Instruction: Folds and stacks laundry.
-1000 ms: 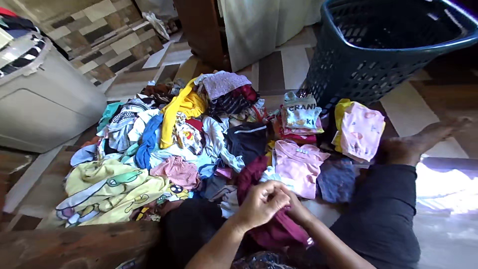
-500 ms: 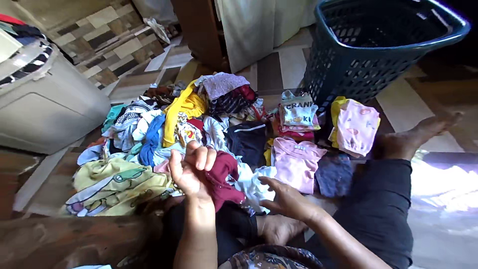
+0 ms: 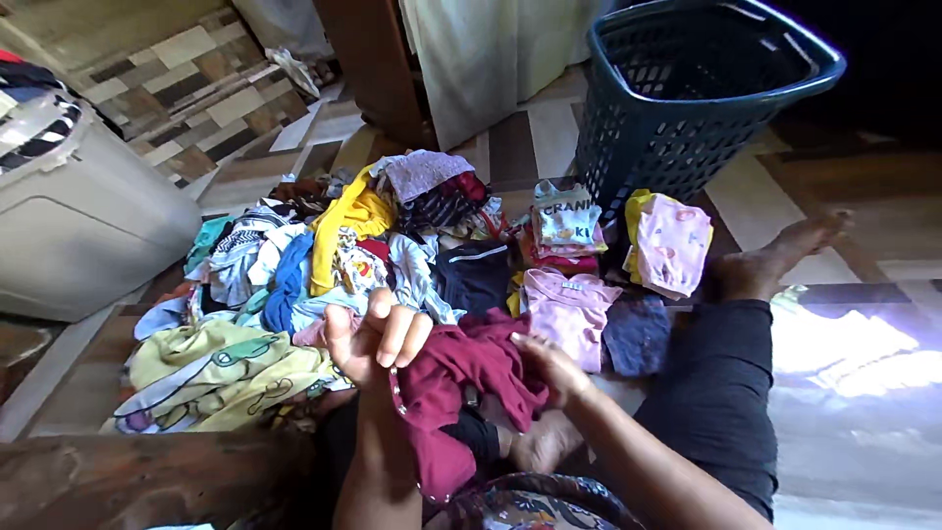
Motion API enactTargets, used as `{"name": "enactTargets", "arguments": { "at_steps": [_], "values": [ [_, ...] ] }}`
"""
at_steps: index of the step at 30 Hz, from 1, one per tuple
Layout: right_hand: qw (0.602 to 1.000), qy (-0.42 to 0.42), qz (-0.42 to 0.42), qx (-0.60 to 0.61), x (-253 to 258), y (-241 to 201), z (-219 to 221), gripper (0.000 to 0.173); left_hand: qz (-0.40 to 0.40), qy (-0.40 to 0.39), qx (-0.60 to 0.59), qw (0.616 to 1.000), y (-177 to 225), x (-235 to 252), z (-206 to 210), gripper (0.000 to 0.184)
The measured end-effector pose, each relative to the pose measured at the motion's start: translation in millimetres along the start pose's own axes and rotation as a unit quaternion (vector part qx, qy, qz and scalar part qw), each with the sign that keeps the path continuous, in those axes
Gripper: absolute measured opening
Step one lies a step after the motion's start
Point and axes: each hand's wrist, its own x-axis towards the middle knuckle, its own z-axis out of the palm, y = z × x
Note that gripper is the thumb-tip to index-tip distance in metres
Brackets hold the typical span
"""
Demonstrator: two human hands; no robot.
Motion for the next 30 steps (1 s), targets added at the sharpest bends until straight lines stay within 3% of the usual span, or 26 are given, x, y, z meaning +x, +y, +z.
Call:
{"name": "enactTargets", "arguments": {
  "at_steps": [2, 4, 8, 12, 14, 18, 19, 21, 24, 27, 30],
  "values": [
    [0.995, 0.052, -0.071, -0.046, 7, -18, -11, 0.015, 0.039, 0.069, 0.159, 0.984, 6, -4, 1, 0.043],
    [0.982, 0.09, -0.143, -0.085, 13, -35, -25, 0.021, 0.064, 0.158, 0.334, 0.927, 7, -5, 3, 0.04],
    [0.935, 0.105, -0.292, -0.17, 20, -61, -44, 0.028, 0.075, 0.232, 0.399, 0.884, 8, -6, -9, 0.034],
    [0.886, 0.126, -0.368, -0.252, 23, -77, -53, 0.018, 0.091, 0.267, 0.437, 0.854, 9, -6, -19, 0.04],
    [0.881, 0.121, -0.366, -0.272, 20, -83, -56, 0.021, 0.084, 0.257, 0.462, 0.845, 13, -8, -19, 0.039],
    [0.919, 0.07, -0.351, -0.168, 15, -89, -47, 0.022, -0.052, 0.076, 0.496, 0.863, 28, -16, -9, 0.031],
    [0.927, 0.04, -0.347, -0.137, 14, -89, -42, 0.021, -0.08, 0.056, 0.514, 0.852, 26, -15, -5, 0.029],
    [0.941, -0.02, -0.322, -0.105, 12, -88, -28, 0.02, -0.101, 0.077, 0.581, 0.804, 15, -12, -3, 0.027],
    [0.953, -0.096, -0.275, -0.087, 4, -87, 1, 0.022, -0.111, 0.086, 0.655, 0.743, -3, -4, -9, 0.053],
    [0.949, -0.158, -0.263, -0.078, -4, -91, 22, 0.021, -0.086, 0.047, 0.651, 0.753, -18, -1, -10, 0.072],
    [0.952, -0.158, -0.249, -0.081, -22, -105, 40, 0.023, -0.076, 0.037, 0.629, 0.773, -36, -1, -1, 0.05]
  ]
}}
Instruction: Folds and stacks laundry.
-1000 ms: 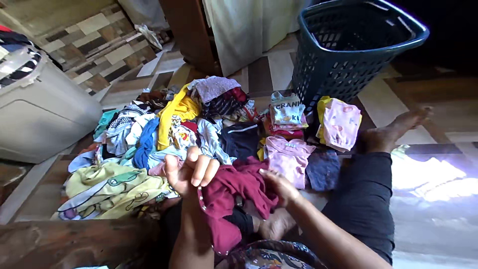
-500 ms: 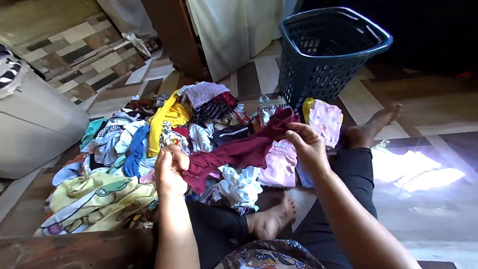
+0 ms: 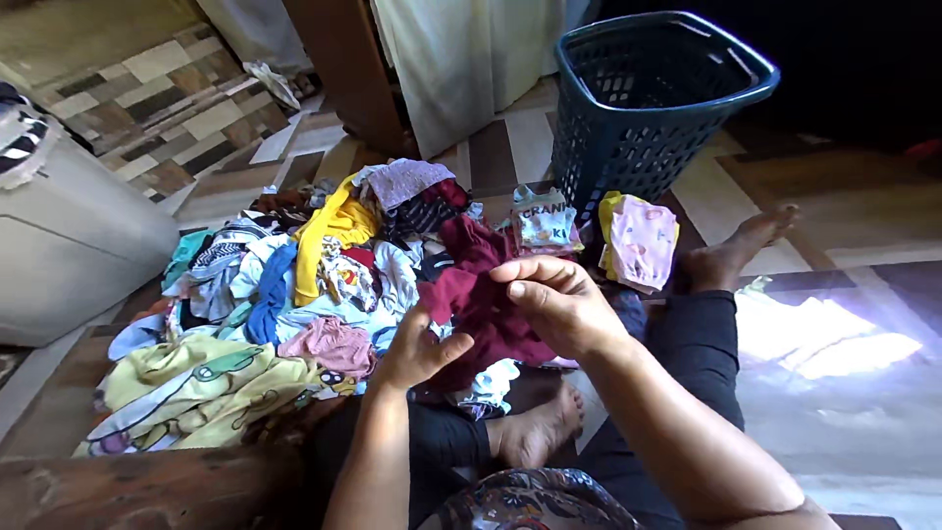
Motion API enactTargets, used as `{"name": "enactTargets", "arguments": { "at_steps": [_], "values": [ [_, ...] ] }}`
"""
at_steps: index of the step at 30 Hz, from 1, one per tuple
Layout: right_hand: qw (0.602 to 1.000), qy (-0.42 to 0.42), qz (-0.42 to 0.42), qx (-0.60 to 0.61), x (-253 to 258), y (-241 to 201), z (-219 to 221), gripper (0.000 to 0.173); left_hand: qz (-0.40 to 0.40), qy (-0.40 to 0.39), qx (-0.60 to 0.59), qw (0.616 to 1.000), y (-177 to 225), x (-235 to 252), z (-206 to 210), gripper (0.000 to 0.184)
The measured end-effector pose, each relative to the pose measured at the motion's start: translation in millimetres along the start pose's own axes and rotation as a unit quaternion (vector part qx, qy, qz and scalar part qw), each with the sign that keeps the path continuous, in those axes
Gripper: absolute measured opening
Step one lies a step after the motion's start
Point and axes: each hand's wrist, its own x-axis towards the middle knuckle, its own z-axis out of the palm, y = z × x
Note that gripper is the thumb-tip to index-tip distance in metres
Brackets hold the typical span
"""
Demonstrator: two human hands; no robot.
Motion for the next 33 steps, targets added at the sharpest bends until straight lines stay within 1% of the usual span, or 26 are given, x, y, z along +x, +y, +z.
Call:
{"name": "enactTargets", "arguments": {
  "at_steps": [3, 5, 7, 9, 12, 14, 16, 17, 18, 19, 20, 21, 22, 23, 24, 26, 27, 29, 31, 32, 33],
  "values": [
    [0.994, -0.092, -0.057, 0.032, 3, 2, -10, 0.022, -0.023, -0.031, -0.043, 0.998, -4, 1, 11, 0.038],
    [0.989, -0.113, -0.094, 0.022, 4, -3, -14, 0.033, -0.026, -0.063, -0.07, 0.995, -14, 0, 16, 0.031],
    [0.986, -0.113, -0.124, 0.01, 3, -13, -15, 0.044, -0.067, -0.091, -0.076, 0.991, -17, -5, 20, 0.028],
    [0.982, -0.109, -0.155, 0.003, 2, -22, -17, 0.05, -0.131, -0.125, -0.069, 0.981, -23, -11, 27, 0.024],
    [0.969, -0.093, -0.227, -0.016, 5, -32, -20, 0.055, -0.161, -0.179, -0.062, 0.968, -46, -26, 36, 0.019],
    [0.962, -0.07, -0.263, -0.031, 9, -34, -22, 0.055, -0.197, -0.178, -0.122, 0.956, -59, -36, 39, 0.017],
    [0.96, -0.048, -0.272, -0.045, 17, -30, -26, 0.055, -0.242, -0.159, -0.197, 0.937, -62, -42, 37, 0.014],
    [0.959, -0.042, -0.27, -0.07, 23, -25, -30, 0.056, -0.261, -0.149, -0.222, 0.928, -60, -43, 35, 0.014],
    [0.955, -0.047, -0.265, -0.123, 29, -19, -35, 0.059, -0.279, -0.132, -0.237, 0.921, -53, -43, 33, 0.016],
    [0.943, -0.063, -0.249, -0.213, 36, -12, -41, 0.065, -0.294, -0.106, -0.246, 0.918, -44, -41, 33, 0.015],
    [0.921, -0.082, -0.213, -0.315, 39, -4, -44, 0.07, -0.303, -0.07, -0.259, 0.915, -34, -39, 35, 0.017],
    [0.894, -0.101, -0.156, -0.408, 41, 4, -44, 0.071, -0.314, -0.024, -0.28, 0.907, -25, -36, 39, 0.018],
    [0.869, -0.117, -0.098, -0.47, 39, 13, -40, 0.073, -0.322, 0.022, -0.305, 0.896, -20, -31, 44, 0.019],
    [0.855, -0.133, -0.055, -0.498, 35, 25, -37, 0.073, -0.331, 0.066, -0.325, 0.884, -17, -25, 49, 0.018],
    [0.854, -0.154, -0.022, -0.496, 30, 34, -35, 0.073, -0.344, 0.107, -0.335, 0.87, -17, -19, 53, 0.019],
    [0.876, -0.185, 0.027, -0.445, 14, 47, -31, 0.072, -0.386, 0.179, -0.329, 0.843, -20, -10, 58, 0.019],
    [0.883, -0.189, 0.044, -0.427, 5, 54, -28, 0.072, -0.411, 0.2, -0.314, 0.833, -23, -8, 59, 0.022],
    [0.879, -0.188, 0.059, -0.435, -11, 69, -23, 0.072, -0.427, 0.214, -0.284, 0.831, -32, -9, 61, 0.03],
    [0.864, -0.176, 0.056, -0.468, -24, 84, -19, 0.075, -0.418, 0.225, -0.273, 0.837, -37, -13, 65, 0.038],
    [0.855, -0.163, 0.036, -0.492, -30, 92, -20, 0.072, -0.42, 0.231, -0.272, 0.834, -35, -14, 68, 0.044],
    [0.847, -0.15, 0.012, -0.51, -34, 98, -21, 0.065, -0.427, 0.234, -0.28, 0.828, -30, -13, 69, 0.048]
  ]
}}
